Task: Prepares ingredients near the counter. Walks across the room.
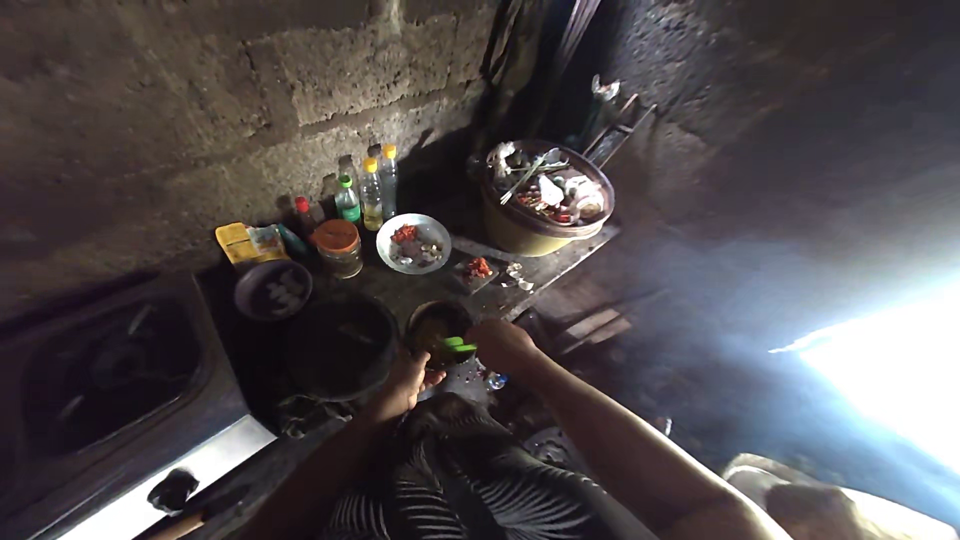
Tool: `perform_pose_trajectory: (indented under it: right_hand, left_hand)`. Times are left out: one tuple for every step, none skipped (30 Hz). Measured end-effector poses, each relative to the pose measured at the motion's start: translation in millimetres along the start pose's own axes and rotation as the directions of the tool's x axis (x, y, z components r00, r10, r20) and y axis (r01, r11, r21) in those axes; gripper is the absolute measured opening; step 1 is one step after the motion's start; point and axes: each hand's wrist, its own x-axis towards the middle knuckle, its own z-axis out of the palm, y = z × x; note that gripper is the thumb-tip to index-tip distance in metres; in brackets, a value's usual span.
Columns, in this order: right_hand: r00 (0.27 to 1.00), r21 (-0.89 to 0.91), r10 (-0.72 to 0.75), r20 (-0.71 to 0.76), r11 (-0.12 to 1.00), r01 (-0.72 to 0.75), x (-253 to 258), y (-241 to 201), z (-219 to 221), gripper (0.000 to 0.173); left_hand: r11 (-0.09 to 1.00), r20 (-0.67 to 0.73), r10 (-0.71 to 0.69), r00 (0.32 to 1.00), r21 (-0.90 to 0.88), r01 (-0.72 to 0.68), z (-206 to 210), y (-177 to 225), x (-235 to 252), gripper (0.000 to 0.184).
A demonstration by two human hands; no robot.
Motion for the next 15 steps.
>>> perform_pose_trajectory:
  right_hand:
    - [0.999,-0.002,0.03,-0.028,1.0,-0.03,-2.1,-2.4,-1.7,0.038]
    - [0.996,-0.021,0.066,-0.051,0.998,-0.067,-4.3,-5.4,-3.3,0.036]
    - [0.995,-0.037,0.084,-0.049,0.996,-0.086,-4.2,-6.8,-3.2,0.034]
    - [0.997,-0.036,0.069,-0.026,0.997,-0.07,-2.5,-6.1,-1.6,0.033]
    - [1.0,-0.023,0.026,0.0,0.999,-0.026,-0.1,-3.9,-0.4,0.032]
    - [1.0,-0.001,-0.008,0.009,1.0,0.008,1.9,-2.1,-0.4,0.034]
    - [1.0,0.005,-0.01,-0.004,1.0,0.01,1.6,-2.5,-1.7,0.037]
    - [0.999,0.001,0.023,-0.032,1.0,-0.023,-0.2,-4.4,-4.0,0.038]
    - [0.996,-0.015,0.064,-0.06,0.998,-0.065,-0.2,-5.9,-5.0,0.038]
    - [0.994,-0.028,0.085,-0.069,0.996,-0.087,1.3,-5.9,-4.0,0.037]
    - [0.997,-0.031,0.069,-0.041,0.997,-0.07,2.6,-4.7,-2.2,0.035]
    - [1.0,-0.02,0.02,-0.002,1.0,-0.02,4.4,-2.5,-0.2,0.035]
    - [0.999,0.001,-0.033,0.014,0.999,0.033,6.0,-0.2,1.5,0.035]
    - [0.999,0.012,-0.045,0.007,0.999,0.045,5.0,-0.1,1.2,0.036]
    - [1.0,0.005,-0.014,-0.014,1.0,0.014,2.4,-2.1,-1.0,0.037]
  left_hand:
    - [1.0,-0.002,0.003,1.0,-0.001,-0.003,0.4,-0.1,0.1,0.055]
    - [1.0,-0.005,0.006,1.0,-0.002,-0.006,0.8,0.2,-0.6,0.053]
    - [1.0,-0.01,0.009,1.0,-0.004,-0.009,1.0,-0.2,-1.3,0.051]
    - [1.0,-0.012,0.009,1.0,-0.007,-0.009,0.3,-0.5,-1.5,0.052]
    - [1.0,-0.011,0.008,1.0,-0.008,-0.008,-0.4,0.4,-1.2,0.055]
    - [1.0,-0.009,0.01,1.0,-0.008,-0.01,-0.9,1.2,-0.7,0.059]
    - [1.0,-0.014,0.015,1.0,-0.007,-0.015,-0.8,1.4,-0.5,0.059]
    - [1.0,-0.012,0.016,1.0,-0.006,-0.016,-0.7,1.7,-0.4,0.059]
    - [1.0,-0.012,0.013,1.0,-0.008,-0.013,-0.4,1.9,-0.2,0.058]
    - [1.0,-0.011,0.009,1.0,-0.011,-0.01,0.1,2.0,-0.9,0.057]
    - [1.0,-0.015,0.008,1.0,-0.014,-0.008,0.2,1.6,-1.5,0.056]
    - [1.0,-0.018,0.006,1.0,-0.017,-0.007,-0.3,1.6,-1.6,0.057]
    - [1.0,-0.018,0.005,1.0,-0.016,-0.006,-1.2,1.5,-1.4,0.059]
    - [1.0,-0.018,0.005,1.0,-0.014,-0.005,-1.7,0.9,-1.0,0.058]
    - [1.0,-0.02,0.003,1.0,-0.011,-0.003,-1.4,0.4,-0.5,0.057]
